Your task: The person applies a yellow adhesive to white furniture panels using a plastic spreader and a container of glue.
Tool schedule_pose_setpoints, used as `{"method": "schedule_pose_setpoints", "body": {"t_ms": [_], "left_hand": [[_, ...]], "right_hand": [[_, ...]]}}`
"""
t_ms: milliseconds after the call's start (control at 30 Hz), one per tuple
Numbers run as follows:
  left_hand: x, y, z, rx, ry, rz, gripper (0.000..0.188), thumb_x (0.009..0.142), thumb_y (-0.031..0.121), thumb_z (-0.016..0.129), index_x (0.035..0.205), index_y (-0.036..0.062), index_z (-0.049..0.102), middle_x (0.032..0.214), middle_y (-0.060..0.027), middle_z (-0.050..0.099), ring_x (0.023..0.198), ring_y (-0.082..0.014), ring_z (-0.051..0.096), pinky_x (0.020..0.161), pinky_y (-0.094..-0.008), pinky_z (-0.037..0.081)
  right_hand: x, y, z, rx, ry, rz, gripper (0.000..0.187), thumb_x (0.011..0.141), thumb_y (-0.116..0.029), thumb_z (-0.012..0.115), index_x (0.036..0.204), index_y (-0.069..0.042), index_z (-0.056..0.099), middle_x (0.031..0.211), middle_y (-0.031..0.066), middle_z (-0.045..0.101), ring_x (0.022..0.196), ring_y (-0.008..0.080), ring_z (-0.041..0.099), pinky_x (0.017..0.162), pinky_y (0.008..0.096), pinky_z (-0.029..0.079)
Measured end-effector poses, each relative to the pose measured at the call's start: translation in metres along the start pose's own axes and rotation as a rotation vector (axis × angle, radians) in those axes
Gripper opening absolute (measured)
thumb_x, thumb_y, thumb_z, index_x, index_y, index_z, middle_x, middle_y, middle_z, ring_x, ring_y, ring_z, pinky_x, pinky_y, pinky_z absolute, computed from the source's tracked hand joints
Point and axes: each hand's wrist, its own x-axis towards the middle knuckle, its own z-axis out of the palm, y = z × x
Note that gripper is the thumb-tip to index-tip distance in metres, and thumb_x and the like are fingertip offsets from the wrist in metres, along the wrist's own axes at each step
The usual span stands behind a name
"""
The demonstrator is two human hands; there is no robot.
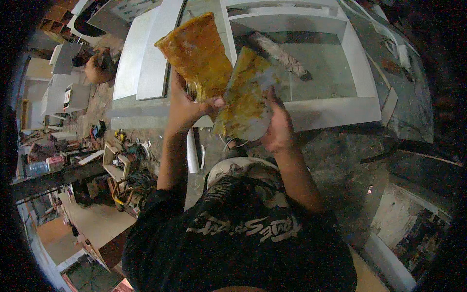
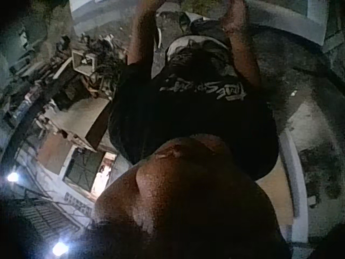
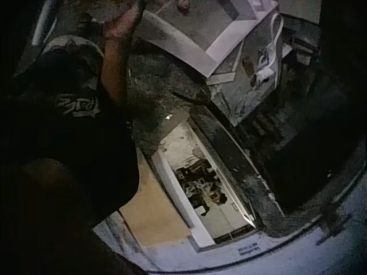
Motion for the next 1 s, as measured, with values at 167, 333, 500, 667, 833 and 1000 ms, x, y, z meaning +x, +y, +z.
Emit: {"method": "schedule_pose_setpoints", "body": {"t_ms": [167,333,500,667,833,1000], "left_hand": [[-0.010,-0.003,-0.001,-0.156,-0.111,0.026,0.115,0.054,0.017,0.094,0.143,0.0050,0.023,0.133,-0.0142,0.045,0.124,-0.0260,0.048,0.103,-0.0394,0.044],[-0.026,-0.015,0.007,-0.145,-0.052,-0.120,0.118,0.054,0.019,0.094,0.145,0.0055,0.021,0.136,-0.0154,0.044,0.125,-0.0273,0.049,0.104,-0.0404,0.044],[-0.028,-0.022,0.005,-0.234,-0.004,-0.014,0.114,0.056,0.022,0.094,0.144,0.0039,0.023,0.134,-0.0156,0.047,0.122,-0.0284,0.053,0.101,-0.0402,0.046],[-0.006,-0.006,-0.013,0.480,-0.022,0.344,0.100,0.062,0.022,0.091,0.141,0.0023,0.035,0.131,-0.0187,0.053,0.118,-0.0312,0.056,0.098,-0.0413,0.049],[0.024,0.033,-0.021,1.026,-0.086,0.859,0.086,0.062,0.020,0.089,0.136,0.0061,0.047,0.120,-0.0215,0.061,0.105,-0.0374,0.062,0.087,-0.0425,0.052],[0.047,0.072,-0.004,1.181,-0.248,1.056,0.075,0.062,0.012,0.085,0.131,0.0205,0.056,0.122,-0.0154,0.062,0.105,-0.0337,0.062,0.087,-0.0413,0.052]], "right_hand": [[-0.008,-0.005,-0.007,-0.041,-0.027,-0.014,0.055,0.100,-0.046,0.046,0.140,-0.008,0.044,0.134,0.0094,0.056,0.120,0.0280,0.056,0.102,0.0454,0.045],[-0.012,-0.008,-0.013,0.072,-0.152,0.000,0.054,0.100,-0.044,0.048,0.140,-0.009,0.044,0.132,0.0097,0.057,0.119,0.0281,0.057,0.102,0.0458,0.045],[-0.027,-0.032,-0.009,-0.067,0.078,-0.164,0.047,0.101,-0.035,0.050,0.140,-0.009,0.046,0.132,0.0068,0.058,0.122,0.0248,0.055,0.102,0.0434,0.046],[-0.063,-0.076,0.001,-0.298,0.166,-0.445,0.047,0.099,-0.032,0.055,0.137,-0.006,0.047,0.128,0.0082,0.059,0.115,0.0246,0.060,0.098,0.0412,0.049],[-0.083,-0.081,0.005,-0.414,0.280,-0.497,0.042,0.093,-0.021,0.064,0.129,-0.002,0.052,0.119,0.0095,0.063,0.109,0.0213,0.062,0.092,0.0378,0.052],[-0.089,-0.073,0.001,-0.319,0.218,-0.482,0.040,0.085,-0.017,0.074,0.119,-0.003,0.058,0.108,0.0066,0.067,0.097,0.0170,0.066,0.085,0.0343,0.054]]}}
